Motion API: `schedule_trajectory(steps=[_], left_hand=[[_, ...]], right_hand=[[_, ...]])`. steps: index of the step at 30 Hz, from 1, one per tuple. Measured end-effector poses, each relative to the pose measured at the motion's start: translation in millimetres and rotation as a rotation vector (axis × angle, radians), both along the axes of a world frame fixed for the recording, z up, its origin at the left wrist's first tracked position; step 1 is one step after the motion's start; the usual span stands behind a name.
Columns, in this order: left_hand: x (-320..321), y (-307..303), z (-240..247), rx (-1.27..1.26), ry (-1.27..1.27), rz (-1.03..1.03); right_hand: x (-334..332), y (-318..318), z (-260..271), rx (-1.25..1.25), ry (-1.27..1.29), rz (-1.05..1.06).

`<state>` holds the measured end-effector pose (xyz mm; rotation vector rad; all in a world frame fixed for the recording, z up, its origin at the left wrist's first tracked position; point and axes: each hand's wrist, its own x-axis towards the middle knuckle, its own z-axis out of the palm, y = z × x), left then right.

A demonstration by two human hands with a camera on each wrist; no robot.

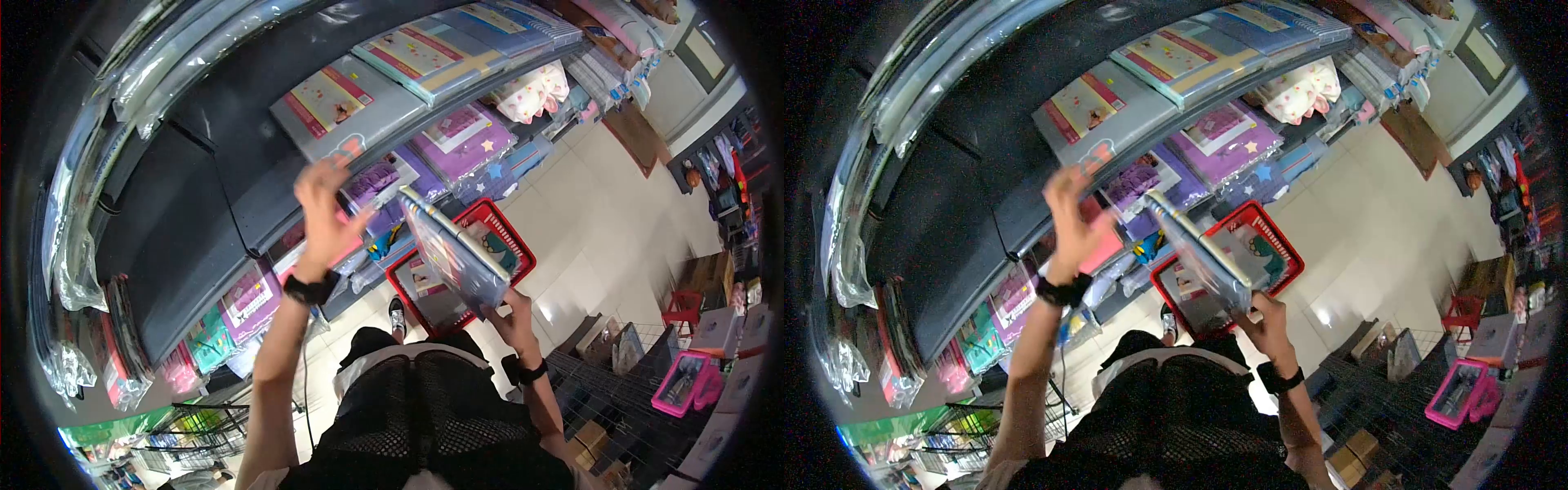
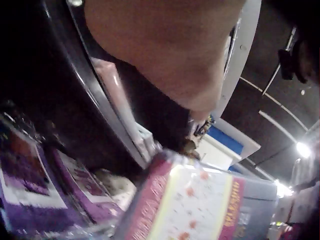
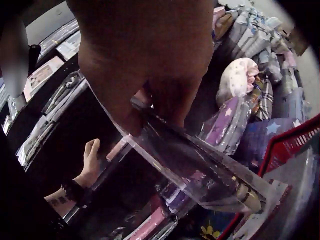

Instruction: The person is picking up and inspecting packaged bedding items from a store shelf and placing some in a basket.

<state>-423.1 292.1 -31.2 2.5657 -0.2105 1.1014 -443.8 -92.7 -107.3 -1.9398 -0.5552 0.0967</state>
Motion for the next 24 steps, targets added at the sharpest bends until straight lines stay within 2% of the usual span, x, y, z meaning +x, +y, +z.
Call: schedule_trajectory(steps=[2, 4, 6, 8, 9, 10, 12, 14, 16, 18, 20, 22, 24], left_hand=[[-21, -32, -1, -0.122, 0.156, -0.212], [-32, -49, -4, -0.264, 0.194, -0.321], [-39, -49, -2, -0.292, 0.185, -0.303], [-48, -45, 10, -0.638, 0.268, -0.338], [-52, -48, 12, -0.949, 0.231, -0.457], [-57, -43, 11, -0.95, 0.212, -0.436], [-65, -33, 11, -0.94, 0.472, -0.493], [-76, -37, 19, -0.989, 0.413, -0.406], [-84, -36, 15, -0.967, 0.461, -0.386], [-90, -46, 32, -0.933, 0.358, -0.368], [-94, -48, 38, -0.802, 0.353, -0.245], [-95, -44, 40, -0.793, 0.324, -0.211], [-93, -35, 38, -0.873, 0.141, -0.114]], right_hand=[[-3, 3, 18, -0.014, -0.085, 0.068], [-5, 4, 30, -0.071, -0.075, 0.096], [-5, 10, 43, -0.006, -0.16, 0.171], [-6, 14, 50, 0.001, -0.127, 0.203], [-7, 13, 48, 0.004, -0.078, 0.182], [-8, 12, 44, 0.005, -0.027, 0.162], [-9, 14, 32, 0.01, 0.029, 0.15], [-10, 21, 32, 0.175, 0.14, 0.007], [0, 14, 7, 0.192, 0.146, 0.062], [8, 17, -3, 0.383, 0.346, 0.079], [23, 24, -18, 0.381, 0.311, 0.1], [33, 35, -12, 0.373, 0.327, 0.06], [37, 45, -3, 0.378, 0.283, 0.096]])
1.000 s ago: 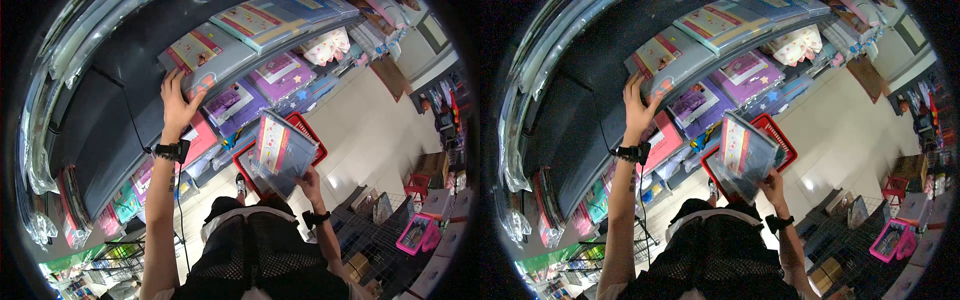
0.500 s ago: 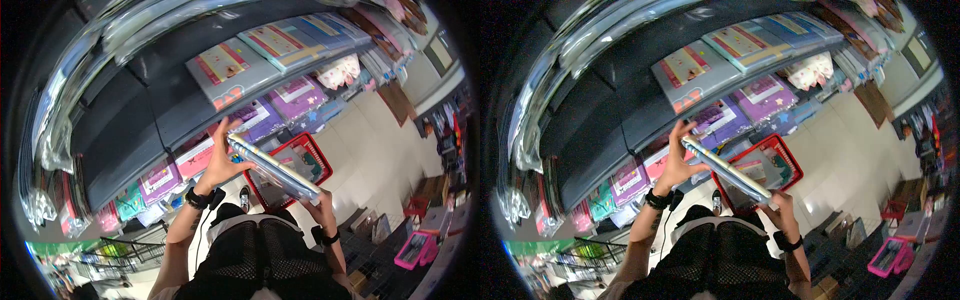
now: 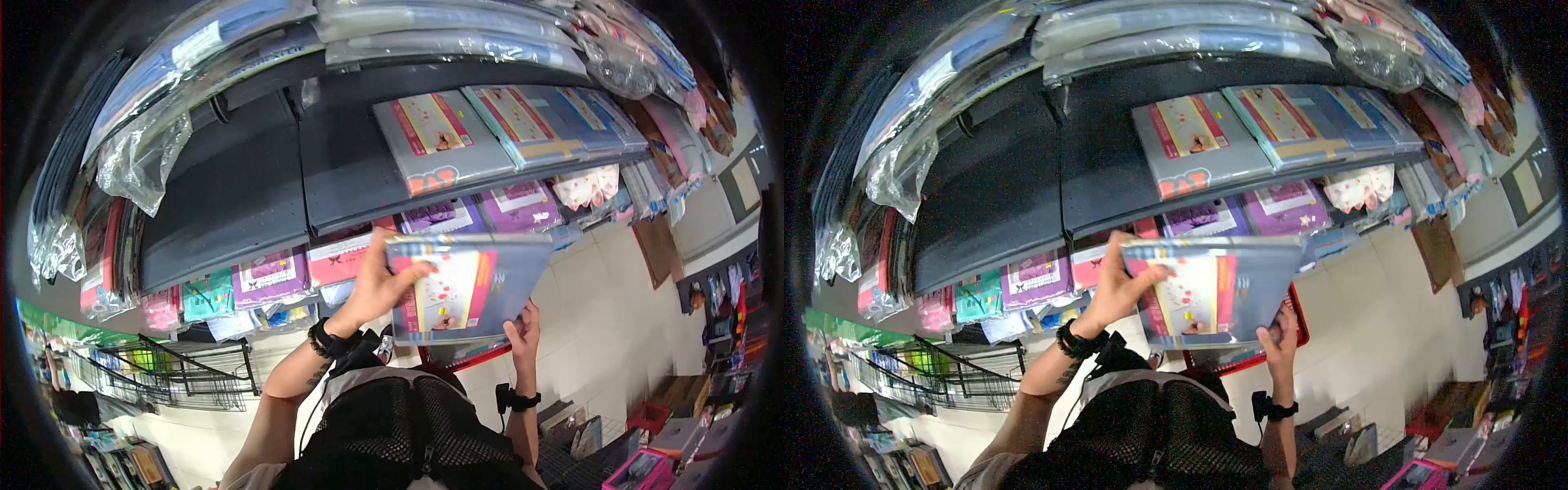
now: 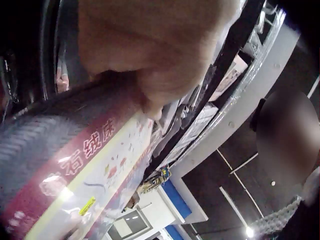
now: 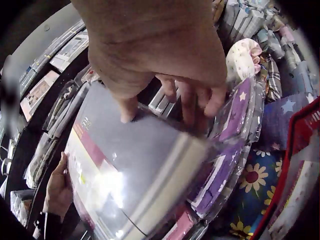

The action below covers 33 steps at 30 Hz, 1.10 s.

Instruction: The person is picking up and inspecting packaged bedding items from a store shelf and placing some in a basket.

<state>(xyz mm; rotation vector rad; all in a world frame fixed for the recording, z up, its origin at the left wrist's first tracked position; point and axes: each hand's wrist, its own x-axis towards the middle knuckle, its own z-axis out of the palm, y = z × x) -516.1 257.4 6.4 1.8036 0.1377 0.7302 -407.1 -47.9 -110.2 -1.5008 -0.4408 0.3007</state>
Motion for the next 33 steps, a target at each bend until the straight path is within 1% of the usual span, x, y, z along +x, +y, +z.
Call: schedule_trajectory(steps=[1, 2, 3, 4, 5, 6, 7, 8, 9, 10, 12, 13, 14, 16, 17, 18, 20, 21, 22, 24, 26, 27, 28, 30, 32, 33], left_hand=[[-1, 0, 7, -0.351, 0.02, 0.01], [2, 9, 10, -0.337, -0.05, 0.106], [2, 16, 16, -0.444, -0.038, 0.151], [2, 21, 20, -0.552, -0.026, 0.195], [2, 27, 22, -0.648, -0.025, 0.205], [6, 32, 18, -0.647, -0.031, 0.207], [11, 37, 12, -0.655, -0.072, 0.227], [15, 42, 8, -0.662, -0.113, 0.246], [16, 45, 10, -0.674, -0.104, 0.223], [18, 52, 9, -0.673, -0.11, 0.219], [24, 71, 5, -0.597, -0.002, 0.183], [26, 81, 7, -0.637, 0.067, 0.094], [31, 89, 9, -0.638, 0.06, 0.095], [40, 101, 20, -0.573, -0.019, -0.005], [47, 111, 16, -0.438, 0.045, 0.039], [57, 121, 3, -0.435, 0.037, 0.035], [74, 136, -21, 0.009, 0.086, 0.277], [74, 134, -20, 0.123, 0.103, 0.284], [73, 131, -19, 0.168, 0.136, 0.255], [73, 127, -30, 0.252, 0.073, 0.161], [68, 116, -24, 0.4, 0.114, 0.144], [68, 113, -21, 0.397, 0.065, 0.098], [71, 111, -19, 0.398, 0.064, 0.095], [76, 103, -16, 0.463, 0.057, 0.089], [88, 101, -14, 0.442, 0.059, 0.085], [96, 101, -16, 0.486, 0.067, 0.092]], right_hand=[[1, 4, 4, -0.016, -0.073, -0.008], [1, 8, 5, -0.032, -0.143, -0.016], [-3, 13, 9, 0.152, 0.081, 0.071], [-6, 20, 13, 0.154, 0.075, 0.077], [-11, 26, 17, 0.261, 0.183, 0.23], [-17, 35, 26, 0.366, 0.291, 0.383], [-23, 45, 33, 0.366, 0.288, 0.385], [-28, 57, 41, 0.25, 0.334, 0.38], [-29, 68, 48, 0.133, 0.379, 0.374], [-26, 77, 55, 0.134, 0.372, 0.373], [-17, 94, 68, 0.258, 0.388, 0.318], [-9, 98, 73, 0.292, 0.424, 0.331], [-3, 107, 79, 0.29, 0.419, 0.334], [4, 134, 107, 0.412, 0.438, 0.205], [20, 140, 98, 0.388, 0.432, 0.228], [30, 152, 100, 0.391, 0.422, 0.229], [49, 177, 107, 0.305, 0.424, 0.158], [61, 187, 101, 0.305, 0.414, 0.164], [73, 198, 96, 0.32, 0.425, 0.176], [89, 211, 94, 0.333, 0.425, 0.201], [95, 219, 98, 0.384, 0.452, 0.284], [97, 221, 95, 0.425, 0.49, 0.307], [100, 222, 92, 0.426, 0.489, 0.305], [104, 219, 84, 0.407, 0.501, 0.393], [101, 215, 73, 0.418, 0.486, 0.355], [97, 211, 74, 0.385, 0.431, 0.329]])
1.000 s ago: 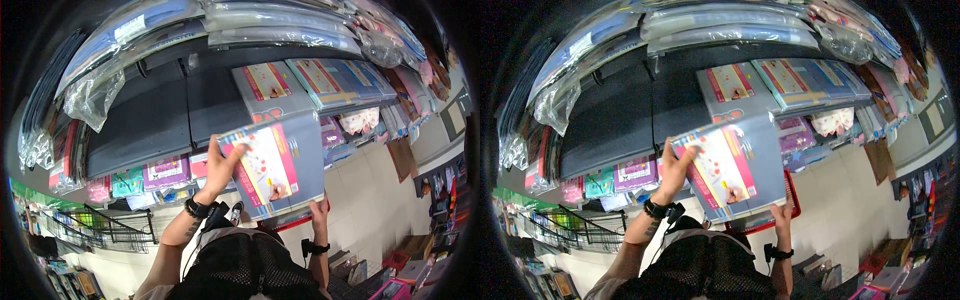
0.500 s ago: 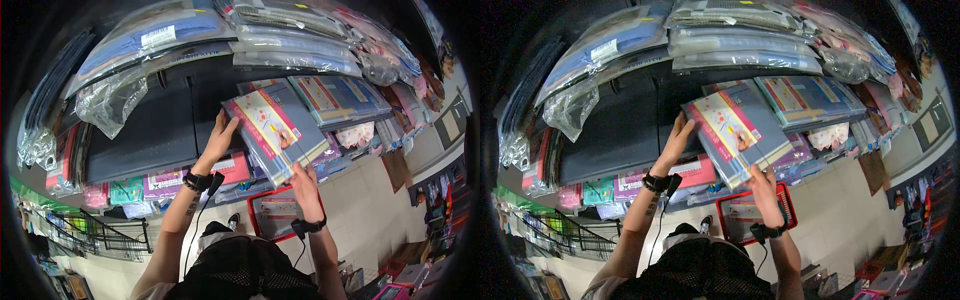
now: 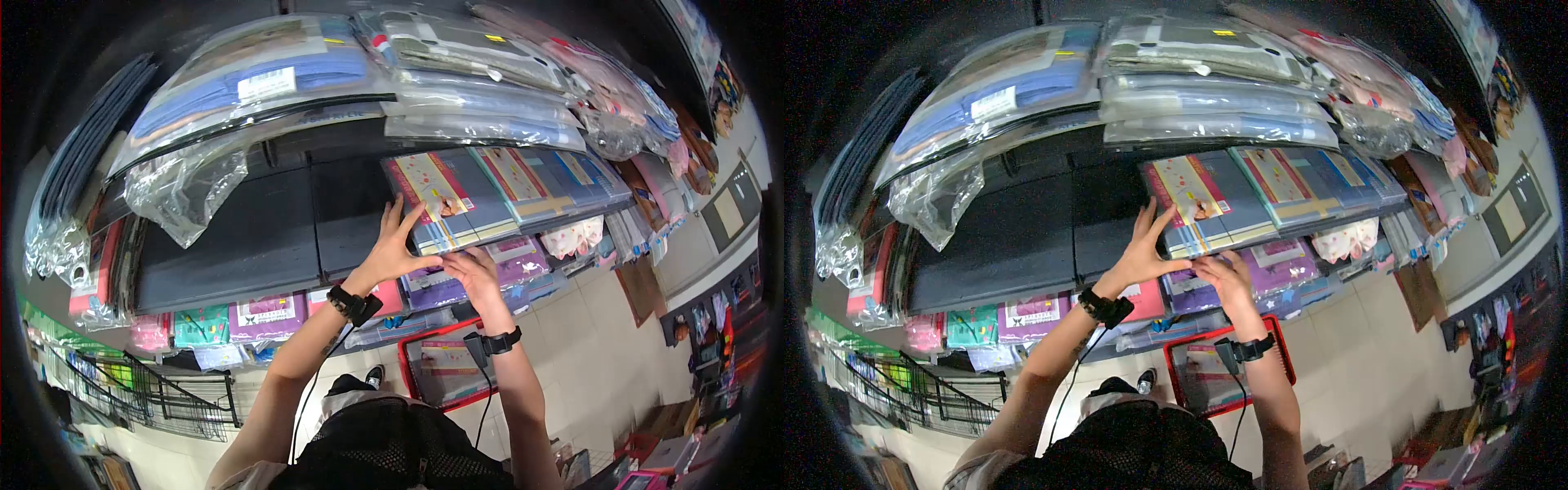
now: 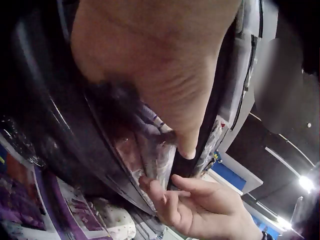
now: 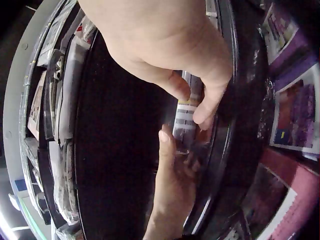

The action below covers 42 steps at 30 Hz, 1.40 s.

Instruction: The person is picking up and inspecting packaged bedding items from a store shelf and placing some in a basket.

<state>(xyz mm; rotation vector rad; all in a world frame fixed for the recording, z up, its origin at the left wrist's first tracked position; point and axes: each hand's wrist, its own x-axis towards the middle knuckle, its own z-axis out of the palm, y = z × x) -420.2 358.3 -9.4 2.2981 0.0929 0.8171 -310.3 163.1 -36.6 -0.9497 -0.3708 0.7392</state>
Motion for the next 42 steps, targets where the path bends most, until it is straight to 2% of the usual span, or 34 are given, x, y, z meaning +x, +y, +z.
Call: schedule_trajectory(steps=[2, 4, 7, 9, 10, 12, 13, 14, 15, 19, 21, 22, 23, 24, 25, 26, 27, 29, 30, 32, 34, 35, 36, 37, 39, 41, 42], left_hand=[[13, 1, -3, 0.05, 0.022, -0.016], [20, 5, -7, 0.074, 0.028, -0.029], [20, 1, -4, 0.131, 0.045, -0.031], [20, -6, 1, -0.05, -0.032, 0.01], [20, -6, 2, 0.044, 0.013, 0.049], [22, -9, -1, 0.054, 0.041, 0.051], [23, -12, -2, 0.063, 0.063, 0.064], [22, -16, 1, 0.115, 0.06, 0.108], [24, -19, 1, 0.117, 0.071, 0.099], [28, -26, -2, 0.163, 0.065, 0.159], [30, -25, -5, 0.174, 0.028, 0.182], [31, -25, -6, 0.168, 0.032, 0.185], [32, -23, -11, 0.208, -0.003, 0.18], [33, -23, -12, 0.214, -0.004, 0.183], [35, -23, -13, 0.216, -0.006, 0.189], [36, -22, -14, 0.221, -0.002, 0.187], [36, -22, -13, 0.228, -0.005, 0.191], [35, -27, -9, 0.204, 0.021, 0.206], [35, -28, -8, 0.202, 0.043, 0.216], [34, -30, -6, 0.209, 0.065, 0.237], [34, -30, -8, 0.205, 0.057, 0.243], [35, -29, -8, 0.204, 0.04, 0.246], [36, -28, -9, 0.215, 0.042, 0.252], [36, -27, -10, 0.214, 0.045, 0.262], [36, -26, -13, 0.26, -0.048, 0.259], [33, -25, -12, 0.274, -0.062, 0.276], [32, -27, -10, 0.227, -0.079, 0.269]], right_hand=[[-11, -14, 1, -0.146, -0.07, -0.031], [-15, -34, -30, -0.267, -0.067, 0.026], [-33, -81, -109, -0.309, -0.027, 0.089], [-53, -117, -169, -0.353, 0.126, 0.051], [-63, -132, -193, -0.353, 0.137, 0.042], [-78, -157, -234, -0.534, 0.181, -0.021], [-83, -172, -259, -0.532, 0.193, -0.027], [-88, -186, -282, -0.571, 0.298, -0.07], [-91, -195, -288, -0.609, 0.405, -0.112], [-107, -229, -314, -0.758, 0.444, -0.139], [-119, -236, -336, -0.763, 0.359, -0.274], [-120, -241, -346, -0.82, 0.286, -0.211], [-118, -263, -440, -0.96, -0.206, -0.138], [-122, -257, -384, -0.883, -0.156, -0.06], [-127, -249, -372, -0.96, 0.141, -0.175], [-129, -243, -359, -1.001, 0.148, -0.26], [-134, -259, -449, -1.178, -0.14, -0.355], [-136, -229, -363, -1.073, 0.245, -0.494], [-135, -229, -372, -1.108, 0.247, -0.502], [-136, -246, -445, -1.158, 0.121, -0.481], [-134, -239, -442, -1.199, -0.032, -0.452], [-131, -242, -439, -1.047, 0.289, -0.501], [-125, -223, -359, -0.904, 0.605, -0.59], [-126, -221, -354, -0.908, 0.602, -0.58], [-127, -217, -348, -1.13, 0.436, -0.6], [-126, -232, -389, -1.069, 0.343, -0.56], [-124, -230, -382, -1.007, 0.258, -0.531]])
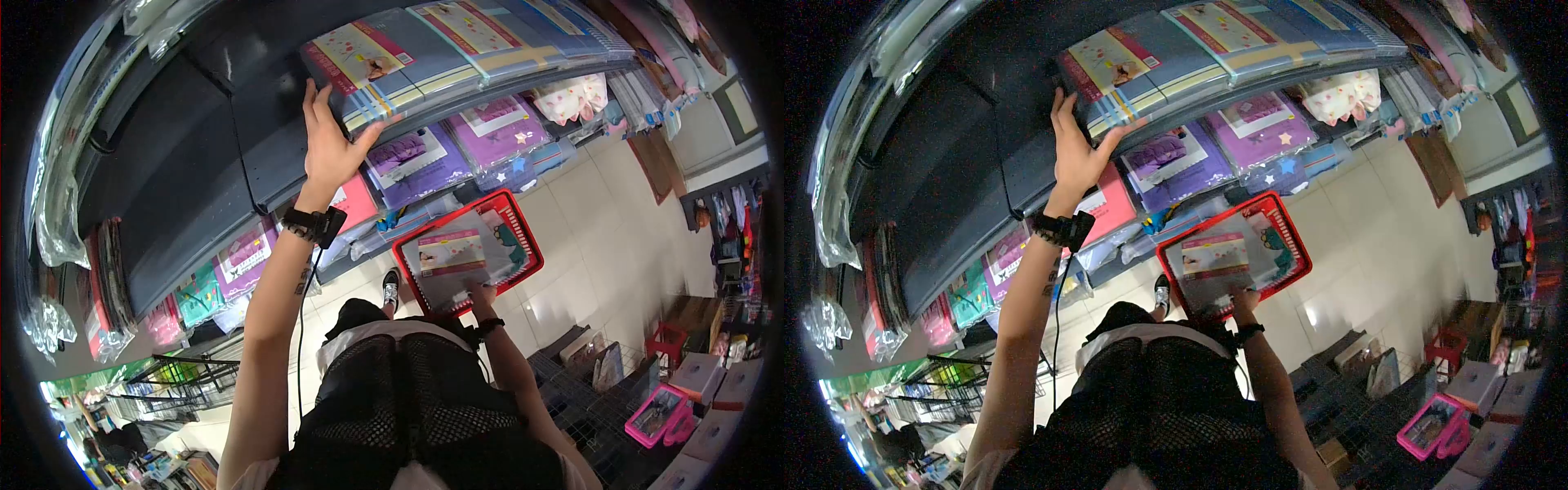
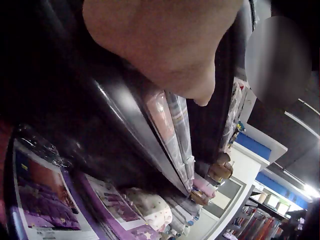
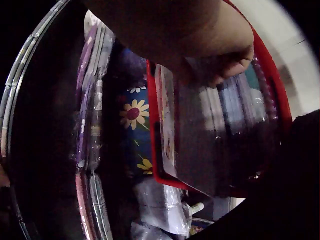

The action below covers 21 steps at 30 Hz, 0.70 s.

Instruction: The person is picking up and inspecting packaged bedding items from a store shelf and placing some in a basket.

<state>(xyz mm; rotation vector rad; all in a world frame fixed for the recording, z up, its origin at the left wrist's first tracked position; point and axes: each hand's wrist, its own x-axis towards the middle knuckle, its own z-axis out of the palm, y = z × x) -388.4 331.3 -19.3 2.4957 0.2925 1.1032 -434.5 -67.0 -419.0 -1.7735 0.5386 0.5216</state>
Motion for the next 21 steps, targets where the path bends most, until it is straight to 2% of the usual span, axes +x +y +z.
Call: schedule_trajectory(steps=[4, 6, 7, 8, 9, 10, 12, 15, 17, 19, 21], left_hand=[[-3, -2, 2, -0.044, -0.036, -0.024], [-4, -3, 2, -0.059, -0.039, -0.035], [-4, -2, 2, -0.057, -0.044, -0.049], [-5, -2, 2, -0.056, -0.049, -0.063], [-6, -2, 1, -0.056, -0.056, -0.059], [-7, -2, 1, -0.041, -0.062, -0.051], [-7, 0, 0, -0.019, -0.086, -0.032], [-10, 2, 0, -0.008, -0.152, -0.049], [-12, 0, 1, -0.019, -0.161, -0.021], [-13, 0, 1, -0.044, -0.176, -0.026], [-13, 1, -1, -0.01, -0.153, -0.007]], right_hand=[[7, -5, 7, 0.057, 0.085, 0.027], [14, -2, 6, 0.313, 0.098, -0.005], [17, 0, 9, 0.313, 0.093, -0.003], [20, 3, 12, 0.406, 0.132, -0.094], [23, 5, 25, 0.5, 0.17, -0.183], [25, 1, 45, 0.5, 0.164, -0.176], [33, -8, 87, 0.751, -0.077, 0.116], [46, -30, 105, 0.725, -0.169, 0.136], [41, -34, 179, 1.021, 0.085, -0.061], [45, -41, 201, 1.007, 0.128, -0.071], [41, -42, 232, 1.04, 0.185, -0.192]])
